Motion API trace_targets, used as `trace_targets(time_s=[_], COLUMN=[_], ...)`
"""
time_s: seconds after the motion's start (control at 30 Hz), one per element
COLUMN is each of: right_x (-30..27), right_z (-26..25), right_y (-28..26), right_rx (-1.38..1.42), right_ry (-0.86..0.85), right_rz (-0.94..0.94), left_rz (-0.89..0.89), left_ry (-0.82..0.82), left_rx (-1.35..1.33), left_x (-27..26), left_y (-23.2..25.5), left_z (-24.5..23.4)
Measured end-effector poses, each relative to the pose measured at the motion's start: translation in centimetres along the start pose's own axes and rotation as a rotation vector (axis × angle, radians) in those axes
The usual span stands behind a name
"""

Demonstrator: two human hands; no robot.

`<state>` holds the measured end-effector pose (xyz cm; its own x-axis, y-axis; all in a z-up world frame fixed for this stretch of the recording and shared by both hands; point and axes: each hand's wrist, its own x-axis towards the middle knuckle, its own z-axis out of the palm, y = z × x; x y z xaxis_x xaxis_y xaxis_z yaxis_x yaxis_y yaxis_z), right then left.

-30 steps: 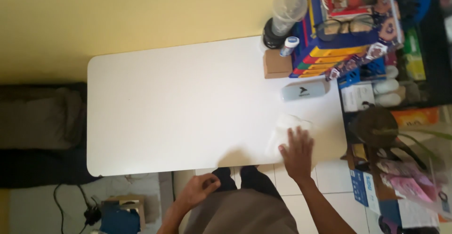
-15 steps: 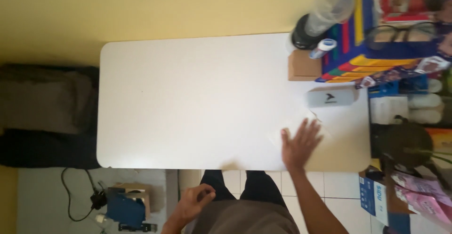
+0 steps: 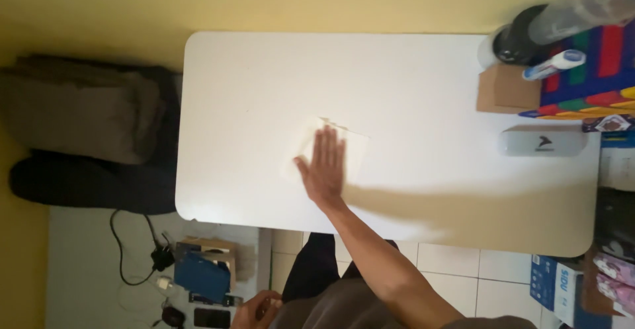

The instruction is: Clearing objects off a desk and wiping the surface with a tissue.

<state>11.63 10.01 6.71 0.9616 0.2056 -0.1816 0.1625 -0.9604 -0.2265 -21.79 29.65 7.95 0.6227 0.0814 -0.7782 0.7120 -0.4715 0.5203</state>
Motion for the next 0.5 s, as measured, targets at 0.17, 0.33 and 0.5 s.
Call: trace_targets(time_s=[0.17, 0.33, 0.5], right_x=[-1.6, -3.3, -0.8], right_z=[0.1, -8.6, -1.7], right_y=[0.1, 6.8, 20.3], right_rx=[0.048, 0.217, 0.496], right_ry=[0.065, -0.369, 0.180], right_rz=[-0.282, -0.175, -0.054], left_rz=[0.127, 0.119, 0.131], left_ry=[0.025, -0.023, -0.013], left_rx=[0.043, 0.097, 0.126], left_x=[1.2, 3.7, 6.1], left_y=[-4.4, -2.9, -4.4], left_z=[0.3, -1.3, -1.4])
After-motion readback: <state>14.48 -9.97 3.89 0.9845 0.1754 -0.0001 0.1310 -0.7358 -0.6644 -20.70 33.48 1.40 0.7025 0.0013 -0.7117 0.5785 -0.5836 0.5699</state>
